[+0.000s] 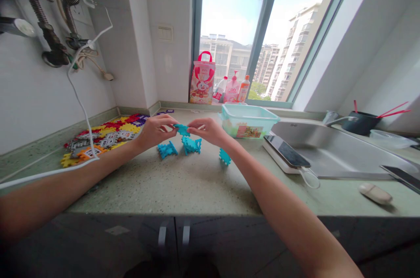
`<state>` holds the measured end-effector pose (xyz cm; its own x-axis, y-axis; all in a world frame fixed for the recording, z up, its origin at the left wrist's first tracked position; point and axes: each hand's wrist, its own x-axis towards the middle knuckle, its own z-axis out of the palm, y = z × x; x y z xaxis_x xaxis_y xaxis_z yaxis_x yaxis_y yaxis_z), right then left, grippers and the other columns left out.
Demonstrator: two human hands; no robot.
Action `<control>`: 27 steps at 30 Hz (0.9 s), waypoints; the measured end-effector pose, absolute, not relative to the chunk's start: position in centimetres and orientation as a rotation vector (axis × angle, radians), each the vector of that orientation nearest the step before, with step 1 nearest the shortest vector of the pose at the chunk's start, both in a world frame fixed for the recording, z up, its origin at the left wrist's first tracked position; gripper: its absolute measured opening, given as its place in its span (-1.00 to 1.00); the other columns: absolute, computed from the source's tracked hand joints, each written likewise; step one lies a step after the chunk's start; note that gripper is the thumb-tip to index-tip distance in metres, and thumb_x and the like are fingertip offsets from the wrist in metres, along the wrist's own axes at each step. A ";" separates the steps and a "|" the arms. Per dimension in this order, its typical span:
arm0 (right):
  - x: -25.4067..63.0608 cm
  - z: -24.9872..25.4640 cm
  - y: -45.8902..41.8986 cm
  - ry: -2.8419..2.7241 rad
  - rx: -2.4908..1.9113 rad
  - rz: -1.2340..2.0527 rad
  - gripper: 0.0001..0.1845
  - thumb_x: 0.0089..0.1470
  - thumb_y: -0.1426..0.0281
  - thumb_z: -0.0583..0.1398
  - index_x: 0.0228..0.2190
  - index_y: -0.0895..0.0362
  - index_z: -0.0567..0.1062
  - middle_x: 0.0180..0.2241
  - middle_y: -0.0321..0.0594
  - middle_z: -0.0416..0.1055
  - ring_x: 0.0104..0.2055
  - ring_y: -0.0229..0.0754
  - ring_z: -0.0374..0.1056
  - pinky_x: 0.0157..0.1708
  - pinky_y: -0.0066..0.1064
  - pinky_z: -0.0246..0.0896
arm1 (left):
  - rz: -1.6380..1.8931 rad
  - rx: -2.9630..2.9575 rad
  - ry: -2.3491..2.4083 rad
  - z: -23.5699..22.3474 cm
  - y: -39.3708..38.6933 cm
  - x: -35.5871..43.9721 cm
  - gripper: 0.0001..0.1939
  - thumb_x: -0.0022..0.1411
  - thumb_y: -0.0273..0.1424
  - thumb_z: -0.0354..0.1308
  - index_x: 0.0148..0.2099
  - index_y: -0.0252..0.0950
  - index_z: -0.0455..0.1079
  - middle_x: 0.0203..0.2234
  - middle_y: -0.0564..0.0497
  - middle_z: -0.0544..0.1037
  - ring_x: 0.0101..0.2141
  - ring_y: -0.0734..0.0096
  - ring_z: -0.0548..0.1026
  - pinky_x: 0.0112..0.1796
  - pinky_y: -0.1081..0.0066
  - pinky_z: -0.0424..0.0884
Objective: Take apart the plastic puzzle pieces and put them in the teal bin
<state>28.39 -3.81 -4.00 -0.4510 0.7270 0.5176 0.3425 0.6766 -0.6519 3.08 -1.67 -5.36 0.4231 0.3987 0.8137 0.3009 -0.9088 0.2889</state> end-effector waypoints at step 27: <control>29.0 -4.4 -3.8 -2.361 -0.902 0.471 -0.47 0.05 0.19 0.40 0.06 0.05 0.58 -0.07 -0.18 0.62 0.02 0.00 0.51 0.11 -0.15 0.33 | 1.407 2.834 0.918 -5.9 -2.6 4.3 -0.85 0.29 -0.30 0.34 -0.09 -0.15 0.63 -0.27 0.04 0.68 -0.33 0.34 0.57 -0.20 0.34 0.44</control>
<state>29.02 -3.83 -4.38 -0.6147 0.6925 0.3777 0.4947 0.7114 -0.4992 4.33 -2.55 -5.85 0.4831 0.4112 0.7730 0.5417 -0.8340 0.1051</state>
